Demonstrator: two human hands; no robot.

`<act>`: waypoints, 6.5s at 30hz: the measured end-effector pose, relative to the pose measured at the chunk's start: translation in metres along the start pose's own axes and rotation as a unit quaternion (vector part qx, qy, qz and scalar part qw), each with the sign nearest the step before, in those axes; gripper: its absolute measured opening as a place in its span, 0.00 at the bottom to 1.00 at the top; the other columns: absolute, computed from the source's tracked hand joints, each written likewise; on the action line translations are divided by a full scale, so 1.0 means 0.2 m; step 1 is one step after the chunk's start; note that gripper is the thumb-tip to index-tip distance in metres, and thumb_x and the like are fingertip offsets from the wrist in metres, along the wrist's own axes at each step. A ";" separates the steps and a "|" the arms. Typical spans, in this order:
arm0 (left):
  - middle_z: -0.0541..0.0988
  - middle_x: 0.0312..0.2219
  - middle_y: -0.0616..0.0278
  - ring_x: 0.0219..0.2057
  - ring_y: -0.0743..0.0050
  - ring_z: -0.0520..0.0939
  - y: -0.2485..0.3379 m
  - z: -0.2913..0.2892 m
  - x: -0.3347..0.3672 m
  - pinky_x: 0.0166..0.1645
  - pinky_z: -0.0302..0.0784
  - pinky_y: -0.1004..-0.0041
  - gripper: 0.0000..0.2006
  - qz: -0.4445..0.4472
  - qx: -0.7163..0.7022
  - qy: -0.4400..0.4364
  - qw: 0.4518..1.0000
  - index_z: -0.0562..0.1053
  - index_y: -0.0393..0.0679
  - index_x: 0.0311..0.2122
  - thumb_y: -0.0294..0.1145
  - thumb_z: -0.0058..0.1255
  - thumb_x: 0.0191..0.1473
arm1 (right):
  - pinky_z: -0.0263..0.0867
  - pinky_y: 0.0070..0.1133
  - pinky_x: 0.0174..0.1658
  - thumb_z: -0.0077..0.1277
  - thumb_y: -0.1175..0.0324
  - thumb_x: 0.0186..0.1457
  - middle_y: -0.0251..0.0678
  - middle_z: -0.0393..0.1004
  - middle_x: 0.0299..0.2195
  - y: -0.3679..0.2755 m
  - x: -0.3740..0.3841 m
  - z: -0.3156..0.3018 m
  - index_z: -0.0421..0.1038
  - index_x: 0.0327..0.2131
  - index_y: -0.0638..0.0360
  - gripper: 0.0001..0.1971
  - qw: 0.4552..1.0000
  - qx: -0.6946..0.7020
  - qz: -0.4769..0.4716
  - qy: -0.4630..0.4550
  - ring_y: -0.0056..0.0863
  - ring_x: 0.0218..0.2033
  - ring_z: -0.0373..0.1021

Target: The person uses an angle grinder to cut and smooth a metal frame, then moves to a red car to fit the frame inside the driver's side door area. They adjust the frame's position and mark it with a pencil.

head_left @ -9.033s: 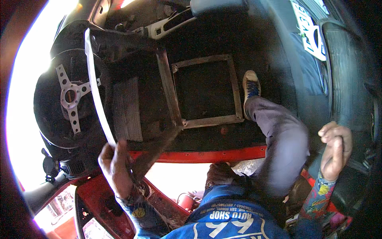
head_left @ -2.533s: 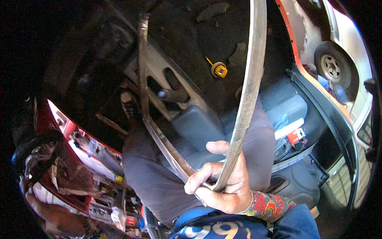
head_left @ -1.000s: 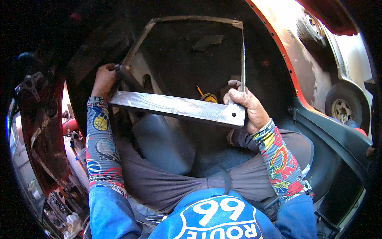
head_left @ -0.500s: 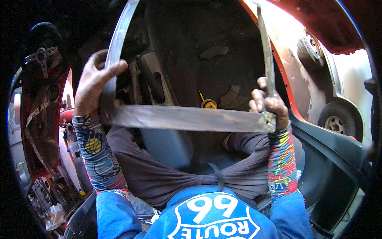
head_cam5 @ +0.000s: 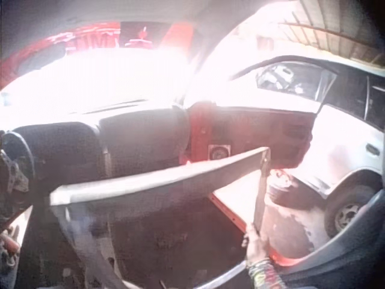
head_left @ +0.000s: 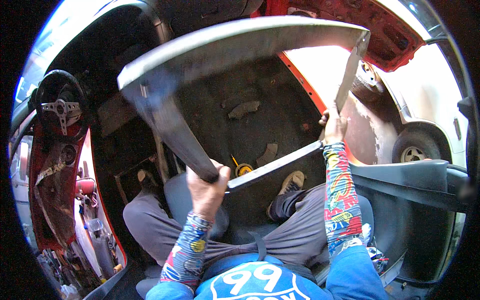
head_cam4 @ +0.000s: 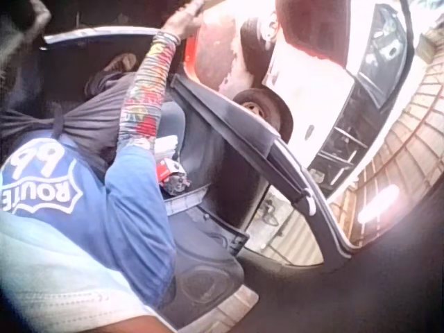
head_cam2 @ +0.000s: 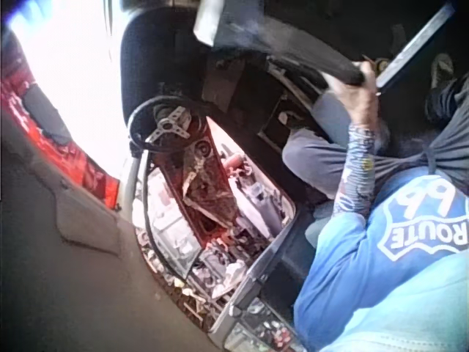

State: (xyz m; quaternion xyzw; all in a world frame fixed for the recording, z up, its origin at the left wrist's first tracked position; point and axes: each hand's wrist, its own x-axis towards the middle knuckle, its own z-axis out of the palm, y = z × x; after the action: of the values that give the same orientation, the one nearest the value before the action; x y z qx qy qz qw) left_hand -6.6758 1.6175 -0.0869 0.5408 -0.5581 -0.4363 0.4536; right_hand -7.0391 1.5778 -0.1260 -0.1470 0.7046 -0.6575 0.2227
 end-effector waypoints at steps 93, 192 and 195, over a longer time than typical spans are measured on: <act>0.82 0.32 0.38 0.35 0.38 0.84 -1.66 0.50 0.37 0.40 0.81 0.51 0.27 -0.376 0.372 -0.134 0.838 0.79 0.33 0.33 0.53 0.66 0.41 | 0.71 0.28 0.43 0.60 0.65 0.49 0.45 0.79 0.40 1.89 1.03 0.21 0.70 0.51 0.67 0.26 0.816 -0.499 0.029 -0.292 0.34 0.38 0.76; 0.83 0.40 0.59 0.46 0.59 0.82 -1.70 0.89 0.71 0.52 0.74 0.56 0.12 0.089 0.655 -0.636 0.397 0.80 0.51 0.44 0.35 0.46 0.60 | 0.70 0.33 0.41 0.57 0.58 0.53 0.39 0.77 0.39 1.77 -0.02 -0.13 0.76 0.43 0.60 0.18 0.911 -0.137 0.386 -0.053 0.34 0.39 0.74; 0.83 0.41 0.60 0.47 0.58 0.82 -1.70 0.90 0.67 0.55 0.74 0.55 0.12 0.021 0.676 -0.597 0.431 0.81 0.51 0.43 0.34 0.46 0.59 | 0.69 0.33 0.41 0.56 0.56 0.52 0.38 0.77 0.39 1.80 -0.03 -0.12 0.76 0.42 0.58 0.19 0.906 -0.121 0.404 -0.030 0.33 0.40 0.74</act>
State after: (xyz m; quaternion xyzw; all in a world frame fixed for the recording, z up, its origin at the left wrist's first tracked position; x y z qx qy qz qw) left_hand -6.7811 1.4703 -0.4515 0.2680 -0.8178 -0.1242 -0.4940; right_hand -7.0149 1.6354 -0.4811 0.1049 0.7704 -0.4163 0.4713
